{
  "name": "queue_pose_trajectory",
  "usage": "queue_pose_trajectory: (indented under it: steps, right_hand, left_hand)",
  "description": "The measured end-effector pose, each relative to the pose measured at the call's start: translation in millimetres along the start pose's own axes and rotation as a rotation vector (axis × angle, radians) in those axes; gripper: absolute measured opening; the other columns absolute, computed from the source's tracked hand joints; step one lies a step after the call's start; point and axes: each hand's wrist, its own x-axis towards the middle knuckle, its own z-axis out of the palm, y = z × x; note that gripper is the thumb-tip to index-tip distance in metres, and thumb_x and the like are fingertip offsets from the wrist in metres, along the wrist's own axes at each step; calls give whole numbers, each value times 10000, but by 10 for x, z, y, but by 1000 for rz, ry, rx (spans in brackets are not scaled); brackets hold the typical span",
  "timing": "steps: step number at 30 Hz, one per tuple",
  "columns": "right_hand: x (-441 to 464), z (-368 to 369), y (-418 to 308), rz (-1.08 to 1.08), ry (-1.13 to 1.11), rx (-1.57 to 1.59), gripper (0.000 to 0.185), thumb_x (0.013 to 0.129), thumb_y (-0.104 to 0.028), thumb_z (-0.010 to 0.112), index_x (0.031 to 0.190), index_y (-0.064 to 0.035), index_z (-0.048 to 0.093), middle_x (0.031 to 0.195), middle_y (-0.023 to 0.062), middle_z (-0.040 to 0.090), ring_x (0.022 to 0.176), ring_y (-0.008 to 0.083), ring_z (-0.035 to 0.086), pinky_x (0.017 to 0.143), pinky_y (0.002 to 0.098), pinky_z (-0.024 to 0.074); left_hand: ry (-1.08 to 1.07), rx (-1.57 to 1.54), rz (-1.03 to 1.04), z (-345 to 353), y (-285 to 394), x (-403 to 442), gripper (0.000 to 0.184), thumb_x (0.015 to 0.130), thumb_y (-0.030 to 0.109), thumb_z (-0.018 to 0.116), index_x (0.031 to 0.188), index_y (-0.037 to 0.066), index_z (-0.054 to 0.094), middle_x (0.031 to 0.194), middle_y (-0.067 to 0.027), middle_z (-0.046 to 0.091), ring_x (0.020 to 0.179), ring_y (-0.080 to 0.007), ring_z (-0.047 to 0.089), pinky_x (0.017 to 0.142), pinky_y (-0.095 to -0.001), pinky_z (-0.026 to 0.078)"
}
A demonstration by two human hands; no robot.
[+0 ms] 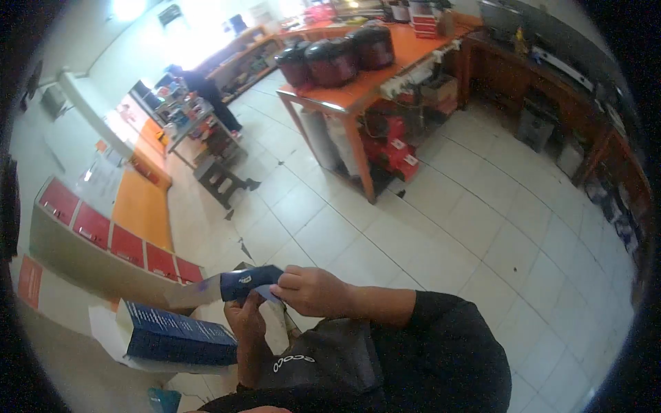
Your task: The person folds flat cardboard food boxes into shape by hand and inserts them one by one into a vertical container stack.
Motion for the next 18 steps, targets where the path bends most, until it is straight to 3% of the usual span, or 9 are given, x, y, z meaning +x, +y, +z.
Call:
queue_pose_trajectory:
  steps: [2,6,7,9,13,16,18]
  right_hand:
    - [-84,95,109,56,-182,-141,244,688,-46,615,915,42,603,765,87,511,723,221,542,588,302,479]
    - [-176,237,245,98,-46,-292,257,654,-50,628,891,44,601,741,81,499,678,222,527,574,300,465]
    - [-177,267,264,121,-4,-298,277,646,-51,628,903,49,598,748,87,500,683,226,526,581,302,465]
    - [-178,358,257,154,73,-307,317,631,-53,627,926,58,591,762,98,503,693,233,525,596,305,466]
    - [-191,511,182,151,-79,-314,366,660,-58,619,1001,66,572,795,112,515,746,243,535,640,322,474]
    - [-201,578,165,184,-61,-236,350,689,-45,602,1018,70,570,806,117,517,757,250,540,671,331,476]
    - [-245,647,203,172,-58,-201,334,701,-45,587,1008,85,566,815,121,513,767,256,534,692,337,470]
  left_hand:
    - [-16,75,-5,125,-64,36,177,825,-31,564,1001,-53,571,940,-118,630,825,-199,631,725,-328,550]
    - [-112,169,-5,166,-408,162,180,807,-30,564,986,-45,571,948,-118,627,793,-173,626,686,-305,532]
    - [-150,317,-91,121,-479,179,175,811,-20,565,984,-38,579,942,-115,626,810,-167,621,705,-298,523]
    - [-152,179,-91,176,-499,191,145,816,12,571,948,-40,603,902,-105,638,783,-158,619,697,-278,501]
    - [-301,-20,-154,13,-601,311,120,824,35,575,910,-40,611,872,-87,638,771,-150,617,713,-265,488]
    - [-148,-201,-249,13,-566,285,104,806,19,592,893,-35,610,867,-74,634,780,-145,611,702,-265,485]
    - [-160,-64,-212,-81,-595,253,115,788,-8,603,900,-33,610,872,-66,634,804,-144,601,709,-270,478]
